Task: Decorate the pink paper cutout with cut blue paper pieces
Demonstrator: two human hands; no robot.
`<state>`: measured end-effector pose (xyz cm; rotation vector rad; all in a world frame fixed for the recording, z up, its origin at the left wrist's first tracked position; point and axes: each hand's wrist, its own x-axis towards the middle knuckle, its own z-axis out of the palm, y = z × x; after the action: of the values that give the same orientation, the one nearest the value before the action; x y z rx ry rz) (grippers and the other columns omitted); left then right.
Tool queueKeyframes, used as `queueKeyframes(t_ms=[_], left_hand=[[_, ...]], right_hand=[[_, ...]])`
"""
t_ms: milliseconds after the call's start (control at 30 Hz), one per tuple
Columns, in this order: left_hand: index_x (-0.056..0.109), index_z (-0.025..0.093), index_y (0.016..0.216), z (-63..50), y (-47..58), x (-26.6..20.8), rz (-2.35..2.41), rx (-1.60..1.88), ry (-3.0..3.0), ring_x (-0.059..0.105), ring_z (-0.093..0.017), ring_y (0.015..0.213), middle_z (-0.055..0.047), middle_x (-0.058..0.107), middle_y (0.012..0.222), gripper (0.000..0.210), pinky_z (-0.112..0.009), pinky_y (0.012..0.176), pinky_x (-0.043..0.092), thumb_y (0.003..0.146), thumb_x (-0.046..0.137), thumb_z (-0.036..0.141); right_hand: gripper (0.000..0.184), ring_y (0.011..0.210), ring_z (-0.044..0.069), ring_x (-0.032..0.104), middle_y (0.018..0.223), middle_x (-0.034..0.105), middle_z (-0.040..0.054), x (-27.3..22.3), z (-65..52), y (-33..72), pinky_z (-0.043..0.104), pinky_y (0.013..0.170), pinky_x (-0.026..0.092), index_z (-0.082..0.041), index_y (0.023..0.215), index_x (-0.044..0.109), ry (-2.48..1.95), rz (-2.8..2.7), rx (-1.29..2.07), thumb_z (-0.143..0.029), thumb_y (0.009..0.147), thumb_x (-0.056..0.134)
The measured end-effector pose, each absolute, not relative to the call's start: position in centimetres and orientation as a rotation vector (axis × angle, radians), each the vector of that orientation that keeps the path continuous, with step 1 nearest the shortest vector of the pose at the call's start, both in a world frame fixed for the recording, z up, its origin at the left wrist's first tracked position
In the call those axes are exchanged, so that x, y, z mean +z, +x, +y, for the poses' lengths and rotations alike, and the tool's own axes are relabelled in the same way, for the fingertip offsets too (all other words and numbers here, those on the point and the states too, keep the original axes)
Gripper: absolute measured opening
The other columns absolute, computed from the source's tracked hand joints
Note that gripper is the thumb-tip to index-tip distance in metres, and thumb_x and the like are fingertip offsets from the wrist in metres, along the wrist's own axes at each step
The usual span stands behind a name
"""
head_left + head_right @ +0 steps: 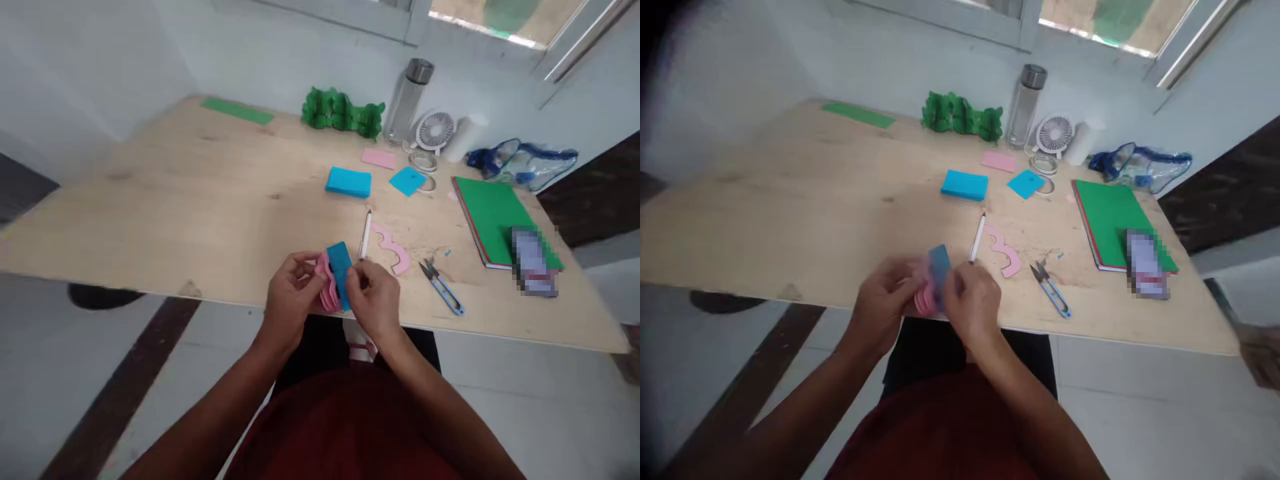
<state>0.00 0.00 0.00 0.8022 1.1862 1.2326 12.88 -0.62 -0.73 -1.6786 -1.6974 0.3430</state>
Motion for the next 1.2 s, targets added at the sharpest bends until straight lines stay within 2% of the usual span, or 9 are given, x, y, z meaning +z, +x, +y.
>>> queueKeyframes(t_ms=[300,567,800,1200], left_hand=[[0.066,0.016,0.091,0.0,-0.1,0.0,1.184,1.179,0.796,0.063,-0.015,0.072,-0.002,0.067,0.083,0.030,-0.025,0.067,0.051,0.067,0.074,0.032],[0.066,0.015,0.091,-0.1,-0.1,0.6,1.270,1.105,0.837,0.060,-0.013,0.062,0.000,0.065,0.075,0.031,-0.023,0.056,0.050,0.066,0.074,0.033],[0.061,0.014,0.097,0.1,-0.4,0.0,1.267,1.098,0.888,0.063,-0.016,0.072,-0.002,0.065,0.083,0.039,-0.026,0.067,0.052,0.063,0.074,0.030],[0.059,0.013,0.105,0.4,-0.8,-0.6,1.305,1.018,1.056,0.063,-0.019,0.083,-0.005,0.064,0.093,0.046,-0.028,0.073,0.050,0.066,0.073,0.033]], right_hand=[[0.024,0.056,0.013,0.050,0.058,0.057,0.0004,-0.4,-0.7,12.8,0.025,0.057,0.036,-0.017,0.063,0.059,-1.648,-1.674,0.381,-0.020,0.084,0.048],[0.022,0.054,0.012,0.050,0.058,0.057,0.0001,-0.7,-0.8,12.6,0.023,0.054,0.035,-0.017,0.066,0.062,-1.646,-1.647,0.451,-0.021,0.084,0.049],[0.021,0.054,0.012,0.050,0.057,0.056,-0.0004,-0.9,-0.6,12.5,0.024,0.054,0.035,-0.017,0.066,0.061,-1.651,-1.637,0.493,-0.021,0.084,0.050],[0.022,0.053,0.011,0.045,0.056,0.052,-0.0027,-1.0,-0.6,12.6,0.023,0.052,0.033,-0.018,0.068,0.061,-1.578,-1.554,0.728,-0.026,0.086,0.048]])
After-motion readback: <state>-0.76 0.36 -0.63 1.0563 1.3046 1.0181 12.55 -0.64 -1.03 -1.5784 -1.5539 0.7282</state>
